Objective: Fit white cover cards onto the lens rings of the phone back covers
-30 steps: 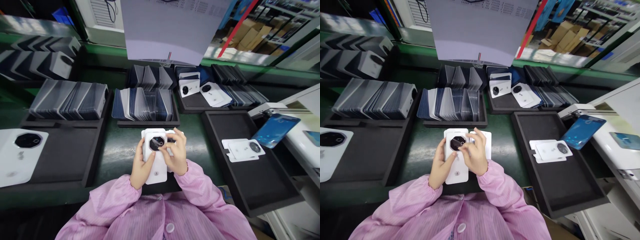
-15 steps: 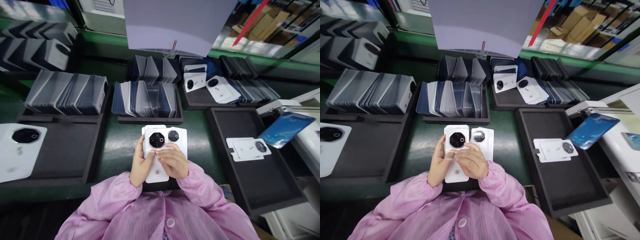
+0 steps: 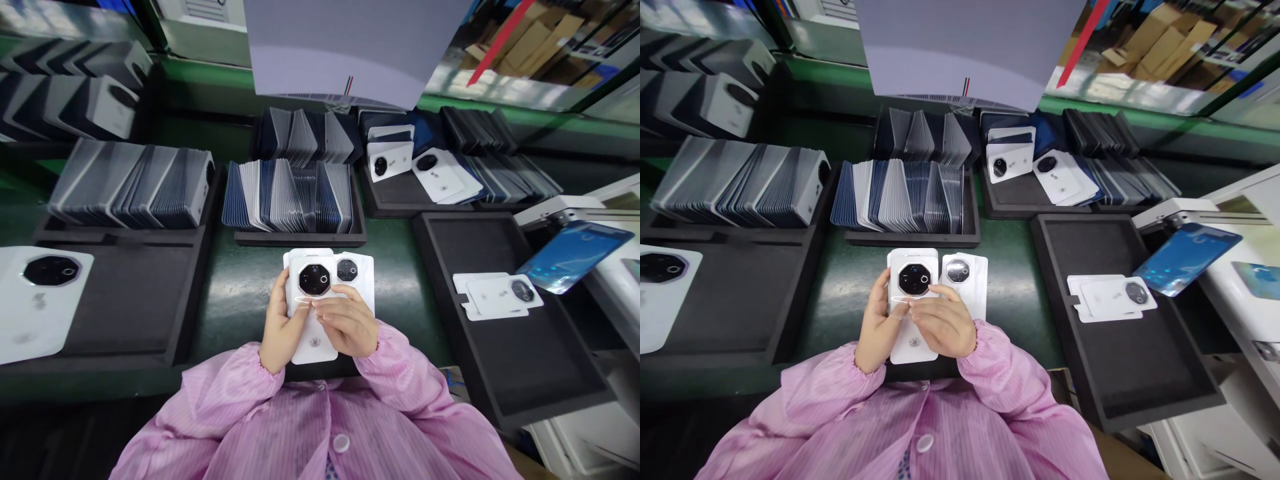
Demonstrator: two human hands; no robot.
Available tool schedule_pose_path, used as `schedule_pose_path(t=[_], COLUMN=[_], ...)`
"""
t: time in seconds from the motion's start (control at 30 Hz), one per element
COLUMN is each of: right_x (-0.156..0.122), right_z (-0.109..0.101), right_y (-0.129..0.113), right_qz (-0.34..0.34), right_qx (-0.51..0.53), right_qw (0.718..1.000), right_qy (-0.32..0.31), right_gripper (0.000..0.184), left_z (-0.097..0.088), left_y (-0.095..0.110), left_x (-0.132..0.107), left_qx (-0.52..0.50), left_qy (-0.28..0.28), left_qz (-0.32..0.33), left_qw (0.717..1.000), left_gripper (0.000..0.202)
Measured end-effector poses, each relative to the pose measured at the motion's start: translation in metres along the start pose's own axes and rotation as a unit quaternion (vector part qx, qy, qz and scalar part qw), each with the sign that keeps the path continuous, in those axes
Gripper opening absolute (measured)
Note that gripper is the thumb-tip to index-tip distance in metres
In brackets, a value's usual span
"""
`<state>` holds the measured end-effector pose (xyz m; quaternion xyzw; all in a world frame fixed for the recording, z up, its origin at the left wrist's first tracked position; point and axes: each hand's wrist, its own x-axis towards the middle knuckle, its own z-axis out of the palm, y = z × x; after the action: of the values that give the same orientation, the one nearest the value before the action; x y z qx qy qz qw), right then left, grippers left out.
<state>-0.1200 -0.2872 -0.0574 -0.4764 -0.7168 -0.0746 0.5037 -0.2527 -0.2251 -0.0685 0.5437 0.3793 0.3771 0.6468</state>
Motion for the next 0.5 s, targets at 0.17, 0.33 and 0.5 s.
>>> schedule_pose_path(t=[0.17,0.33,0.5], right_x=[0.0018,0.0055,0.0041], right_z=[-0.0003,-0.0024,-0.0014], right_y=[0.0001,-0.0007,-0.0008], right_qz=[-0.006,-0.001,0.012], right_qx=[-0.004,-0.011,-0.020], right_qw=[1.000,1.000,1.000], right_qy=[0.010,0.005,0.020], right_gripper=[0.028,0.027,0.034], left_z=[-0.0008,-0.0002,0.0017], left_y=[-0.0037,-0.0014,0.0008], left_x=[-0.0004,-0.0004,-0.0004], left_qx=[-0.001,-0.002,-0.013], left_qy=[-0.002,-0.004,0.002], left_qz=[0.005,0.007,-0.011], left_qw=[1.000,1.000,1.000], left_gripper=[0.056,0.055,0.055])
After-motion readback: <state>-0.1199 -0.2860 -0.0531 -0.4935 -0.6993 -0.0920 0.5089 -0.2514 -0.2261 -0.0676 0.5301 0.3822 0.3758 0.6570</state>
